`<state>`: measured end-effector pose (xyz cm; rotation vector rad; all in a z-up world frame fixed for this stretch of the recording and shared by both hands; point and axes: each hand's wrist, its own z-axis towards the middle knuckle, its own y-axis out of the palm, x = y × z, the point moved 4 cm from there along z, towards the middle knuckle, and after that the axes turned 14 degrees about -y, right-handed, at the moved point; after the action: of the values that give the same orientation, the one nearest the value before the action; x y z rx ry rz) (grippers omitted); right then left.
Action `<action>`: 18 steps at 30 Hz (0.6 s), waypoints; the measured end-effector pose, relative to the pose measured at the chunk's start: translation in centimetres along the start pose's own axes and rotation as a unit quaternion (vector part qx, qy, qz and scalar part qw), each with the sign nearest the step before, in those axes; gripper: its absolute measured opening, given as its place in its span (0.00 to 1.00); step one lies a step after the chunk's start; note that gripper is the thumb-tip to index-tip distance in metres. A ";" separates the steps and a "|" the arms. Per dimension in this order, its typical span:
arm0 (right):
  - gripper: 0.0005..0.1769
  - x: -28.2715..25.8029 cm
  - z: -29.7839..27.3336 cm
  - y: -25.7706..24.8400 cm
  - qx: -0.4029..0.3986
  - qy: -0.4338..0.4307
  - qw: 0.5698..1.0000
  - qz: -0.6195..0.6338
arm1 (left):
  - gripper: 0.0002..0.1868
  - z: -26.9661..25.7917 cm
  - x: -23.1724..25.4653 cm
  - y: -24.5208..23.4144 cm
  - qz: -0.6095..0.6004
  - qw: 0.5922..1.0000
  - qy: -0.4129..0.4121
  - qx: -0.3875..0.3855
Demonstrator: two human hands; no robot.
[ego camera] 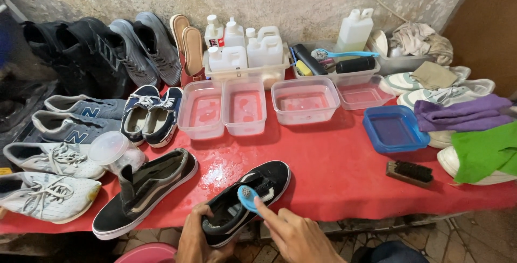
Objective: The person scrubs a black slip-on shoe with a blue brush, repeatedly dipping the brush into a container of pink liquid and cleaning the shoe's interior and exterior surfaces. The person rotates the shoe to access different areas and continues scrubbing throughout the clip.
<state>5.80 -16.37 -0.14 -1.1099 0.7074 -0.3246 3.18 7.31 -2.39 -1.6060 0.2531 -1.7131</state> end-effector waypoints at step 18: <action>0.29 4.5 0.6 -3.7 -0.009 0.171 0.975 0.141 | 0.39 0.7 -1.9 -0.5 0.028 0.964 -0.248 -0.089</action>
<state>9.86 -20.11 1.76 -0.9629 1.1628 -0.2673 3.51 9.08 -3.41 -2.0792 0.2026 -1.2194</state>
